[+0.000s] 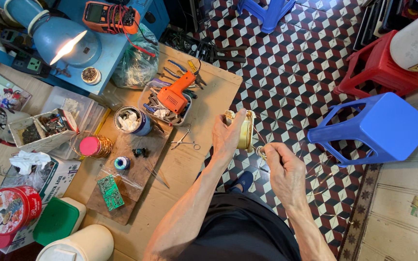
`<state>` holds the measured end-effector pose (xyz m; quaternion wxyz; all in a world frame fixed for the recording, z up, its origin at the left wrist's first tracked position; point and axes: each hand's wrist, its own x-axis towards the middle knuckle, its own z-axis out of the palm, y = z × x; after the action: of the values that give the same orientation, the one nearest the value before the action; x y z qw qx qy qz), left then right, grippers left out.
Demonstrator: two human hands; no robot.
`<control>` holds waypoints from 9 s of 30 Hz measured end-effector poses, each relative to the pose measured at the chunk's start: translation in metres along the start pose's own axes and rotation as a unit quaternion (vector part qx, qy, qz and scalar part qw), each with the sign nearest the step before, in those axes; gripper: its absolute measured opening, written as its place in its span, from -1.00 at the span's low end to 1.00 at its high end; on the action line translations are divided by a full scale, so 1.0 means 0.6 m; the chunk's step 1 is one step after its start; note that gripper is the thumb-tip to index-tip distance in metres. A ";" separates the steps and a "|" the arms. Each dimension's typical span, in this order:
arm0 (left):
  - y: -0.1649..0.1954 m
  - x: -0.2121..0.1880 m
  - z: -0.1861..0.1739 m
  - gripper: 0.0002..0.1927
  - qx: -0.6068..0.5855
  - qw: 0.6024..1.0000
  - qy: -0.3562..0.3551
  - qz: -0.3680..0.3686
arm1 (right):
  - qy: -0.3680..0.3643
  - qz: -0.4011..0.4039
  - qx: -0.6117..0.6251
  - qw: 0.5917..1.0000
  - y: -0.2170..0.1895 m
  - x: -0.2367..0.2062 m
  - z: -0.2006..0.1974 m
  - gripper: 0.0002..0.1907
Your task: The person handles a transformer coil component at a workbench, threading and winding wire around its terminals by hand, turning the component to work on different sides, and pulling wire lengths taut. They occasionally set the component down and pick up loose wire from the bench.
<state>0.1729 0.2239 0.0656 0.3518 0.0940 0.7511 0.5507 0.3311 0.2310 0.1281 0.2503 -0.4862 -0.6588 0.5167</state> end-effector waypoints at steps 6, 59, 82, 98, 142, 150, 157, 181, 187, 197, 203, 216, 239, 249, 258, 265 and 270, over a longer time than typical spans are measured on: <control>0.004 -0.003 0.008 -0.28 -0.023 1.000 -0.005 -0.005 | -0.010 -0.024 -0.071 0.997 0.000 -0.008 0.010 -0.79; 0.040 -0.083 -0.140 -0.47 -0.022 0.994 -0.072 0.084 | -0.436 -0.476 -0.228 0.729 -0.015 0.259 0.053 -0.83; -0.003 0.014 -0.399 -0.51 -0.022 0.996 -0.011 0.091 | -0.437 -0.550 -0.386 0.598 -0.228 0.228 0.347 -0.84; 0.043 0.128 -0.337 -0.49 0.039 0.977 0.201 0.062 | -0.432 -0.645 -0.361 0.516 -0.260 0.339 0.428 -0.90; -0.100 0.095 -0.536 -0.56 0.258 0.816 0.445 0.265 | -0.364 -0.373 -0.171 0.836 -0.327 0.157 0.428 -0.82; -0.102 0.103 -0.545 -0.53 0.237 0.817 0.431 0.301 | -0.289 -0.238 -0.154 0.914 -0.305 0.185 0.422 -0.79; -0.086 0.134 -0.544 -0.58 0.168 0.847 0.444 0.237 | -0.320 -0.313 -0.192 0.873 -0.280 0.159 0.409 -0.80; -0.003 0.208 -0.505 -0.48 -0.040 0.914 0.402 0.037 | -0.314 -0.397 -0.143 0.851 -0.171 0.071 0.409 -0.85; 0.008 0.214 -0.492 -0.40 -0.064 0.908 0.413 0.005 | -0.310 -0.402 -0.126 0.853 -0.136 0.056 0.429 -0.83; 0.011 0.204 -0.479 -0.18 -0.200 0.907 0.355 -0.108 | -0.372 -0.111 0.020 0.922 -0.028 0.069 0.449 -0.74; 0.014 0.192 -0.458 -0.20 -0.303 0.895 0.325 -0.042 | -0.377 -0.124 0.031 0.917 -0.001 0.087 0.451 -0.74; -0.002 0.179 -0.446 -0.38 -0.364 0.879 0.306 -0.027 | -0.410 0.000 0.067 0.909 0.033 0.117 0.446 -0.71; 0.055 0.040 -0.423 -0.58 -0.081 0.984 0.092 0.133 | -0.424 -0.387 -0.229 0.786 -0.248 0.298 0.430 -0.81; 0.035 0.048 -0.426 -0.64 -0.099 0.987 0.089 0.089 | -0.347 -0.515 -0.262 0.738 -0.284 0.255 0.404 -0.85; 0.028 0.045 -0.427 -0.59 -0.060 0.988 0.077 0.119 | -0.344 -0.532 -0.263 0.727 -0.271 0.242 0.401 -0.88; 0.024 0.039 -0.415 -0.64 -0.046 0.984 0.081 0.150 | -0.328 -0.539 -0.262 0.730 -0.267 0.238 0.402 -0.87; 0.002 0.044 -0.413 -0.61 -0.065 0.986 0.078 0.130 | -0.327 -0.454 -0.327 0.762 -0.265 0.243 0.403 -0.85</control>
<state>-0.0033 0.0497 0.0917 0.2228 0.1245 0.7201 0.6453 0.0105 0.2575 0.1676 0.0509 0.0155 -0.9733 0.2232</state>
